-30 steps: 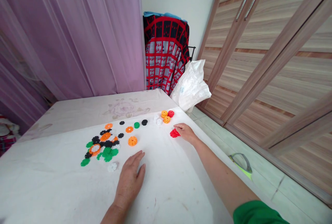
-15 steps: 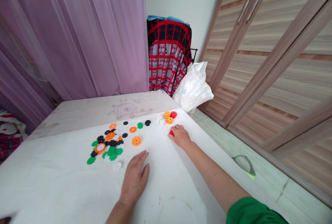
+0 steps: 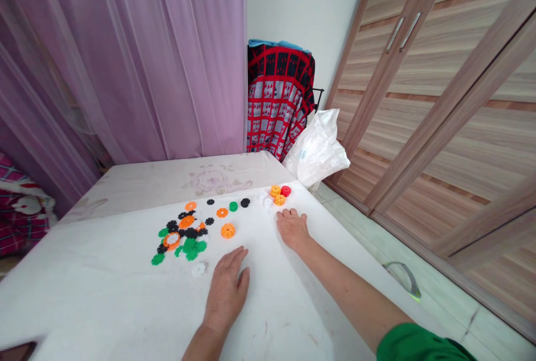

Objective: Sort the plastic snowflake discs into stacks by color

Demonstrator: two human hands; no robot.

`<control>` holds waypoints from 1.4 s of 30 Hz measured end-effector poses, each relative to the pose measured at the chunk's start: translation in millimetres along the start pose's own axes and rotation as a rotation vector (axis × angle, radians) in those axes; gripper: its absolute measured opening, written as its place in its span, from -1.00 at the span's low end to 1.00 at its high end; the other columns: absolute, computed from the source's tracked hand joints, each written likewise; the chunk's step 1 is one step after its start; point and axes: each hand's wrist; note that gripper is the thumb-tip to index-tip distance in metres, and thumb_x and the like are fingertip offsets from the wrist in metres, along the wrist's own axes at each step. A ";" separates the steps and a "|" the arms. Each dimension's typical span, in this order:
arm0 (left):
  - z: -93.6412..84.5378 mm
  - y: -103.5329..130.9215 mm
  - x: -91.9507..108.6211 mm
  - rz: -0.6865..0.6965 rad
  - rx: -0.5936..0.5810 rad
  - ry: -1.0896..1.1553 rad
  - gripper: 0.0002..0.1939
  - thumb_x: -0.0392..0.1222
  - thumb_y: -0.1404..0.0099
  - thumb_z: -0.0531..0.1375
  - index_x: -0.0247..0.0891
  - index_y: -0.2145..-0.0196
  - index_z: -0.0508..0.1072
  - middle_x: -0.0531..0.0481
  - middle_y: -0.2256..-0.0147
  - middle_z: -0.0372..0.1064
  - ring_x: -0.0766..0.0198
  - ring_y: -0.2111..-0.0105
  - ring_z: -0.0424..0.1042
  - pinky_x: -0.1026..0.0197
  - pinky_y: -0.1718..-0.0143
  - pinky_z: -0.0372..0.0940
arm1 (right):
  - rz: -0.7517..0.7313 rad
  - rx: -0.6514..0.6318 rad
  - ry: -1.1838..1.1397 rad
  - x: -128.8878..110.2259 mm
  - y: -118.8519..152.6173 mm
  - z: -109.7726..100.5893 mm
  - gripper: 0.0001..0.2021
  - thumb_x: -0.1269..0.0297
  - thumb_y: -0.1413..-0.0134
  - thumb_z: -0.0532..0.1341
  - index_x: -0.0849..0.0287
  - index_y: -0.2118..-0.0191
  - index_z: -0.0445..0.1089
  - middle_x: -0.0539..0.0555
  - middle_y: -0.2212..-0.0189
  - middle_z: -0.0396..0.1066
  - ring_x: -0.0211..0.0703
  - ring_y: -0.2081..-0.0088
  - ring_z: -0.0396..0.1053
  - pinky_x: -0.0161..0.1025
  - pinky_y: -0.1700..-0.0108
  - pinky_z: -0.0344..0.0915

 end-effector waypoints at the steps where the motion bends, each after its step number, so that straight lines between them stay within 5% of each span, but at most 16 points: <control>1: -0.1 0.0 0.8 -0.002 -0.002 0.003 -0.59 -0.19 -0.27 0.04 -0.20 -0.05 0.44 -0.14 -0.04 0.43 0.09 -0.04 0.40 -0.11 -0.10 0.30 | 0.012 -0.008 -0.013 -0.8 0.3 -0.2 -0.69 0.32 -0.29 -0.08 0.11 0.02 0.34 0.24 0.01 0.33 0.07 -0.02 0.18 0.02 0.09 0.16; 9: 1.0 0.1 3.5 -0.031 -0.014 0.036 -0.58 -0.22 -0.27 0.03 -0.22 -0.05 0.43 -0.13 -0.06 0.42 0.09 -0.06 0.37 -0.12 -0.12 0.26 | -0.001 -0.029 -0.005 7.4 -4.5 2.9 -0.57 0.54 -0.19 -0.10 0.11 -0.05 0.33 0.21 0.00 0.32 0.02 0.01 0.22 -0.15 0.16 0.24; 16: 0.5 -0.8 5.0 -0.022 -0.011 0.041 -0.58 -0.24 -0.27 0.02 -0.22 -0.06 0.43 -0.13 -0.06 0.42 0.08 -0.06 0.37 -0.13 -0.12 0.26 | 0.034 0.035 0.043 5.0 -6.3 13.3 -0.45 0.54 -0.21 -0.15 0.10 -0.28 0.10 0.27 -0.10 0.25 0.04 -0.04 0.21 -0.09 0.12 0.23; 23: 1.7 -0.2 4.7 -0.027 0.008 0.065 -0.58 -0.24 -0.26 0.04 -0.20 -0.05 0.43 -0.12 -0.05 0.42 0.11 -0.06 0.37 -0.14 -0.15 0.24 | 0.092 0.057 -0.082 9.8 -6.1 6.3 -0.50 0.35 -0.20 -0.02 0.11 -0.26 0.13 0.25 -0.16 0.22 0.02 -0.06 0.24 -0.11 0.06 0.23; 26: 1.4 -0.1 4.2 -0.023 0.004 0.070 -0.59 -0.23 -0.27 0.04 -0.18 -0.04 0.44 -0.13 -0.05 0.42 0.10 -0.06 0.38 -0.14 -0.14 0.24 | -0.028 -0.055 -0.222 31.9 -9.4 -2.4 -0.46 0.26 -0.09 0.12 0.13 -0.23 0.20 0.23 -0.16 0.22 0.02 -0.10 0.25 -0.15 -0.01 0.22; 31: -0.9 -1.4 4.2 -0.012 -0.015 0.047 -0.60 -0.21 -0.27 0.04 -0.18 -0.03 0.45 -0.12 -0.05 0.43 0.09 -0.05 0.39 -0.12 -0.11 0.28 | -0.245 -0.233 -0.265 65.3 -19.7 -18.9 -0.30 0.45 0.20 0.25 0.06 -0.19 0.27 0.12 -0.10 0.33 -0.07 -0.03 0.35 -0.28 0.00 0.23; 38: -3.2 -1.4 3.7 -0.005 -0.014 0.026 -0.61 -0.18 -0.28 0.04 -0.19 -0.02 0.45 -0.12 -0.04 0.43 0.09 -0.04 0.39 -0.12 -0.10 0.29 | -0.428 -0.268 -0.050 56.8 -28.1 -34.2 -0.35 0.55 0.13 0.19 0.02 -0.16 0.29 0.12 -0.01 0.37 -0.11 0.11 0.40 -0.29 0.07 0.23; 42: -1.6 -0.7 0.6 0.012 -0.015 0.013 -0.62 -0.17 -0.29 0.04 -0.20 -0.02 0.45 -0.13 -0.04 0.43 0.09 -0.04 0.40 -0.11 -0.10 0.30 | -0.461 -0.266 -0.004 50.8 -31.9 -37.6 -0.55 0.50 0.09 0.21 0.08 0.01 0.43 0.11 0.15 0.44 -0.11 0.22 0.41 -0.29 0.17 0.22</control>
Point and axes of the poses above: each hand's wrist, its own y-axis away from the middle knuckle, its own z-axis out of the palm, x = y × z
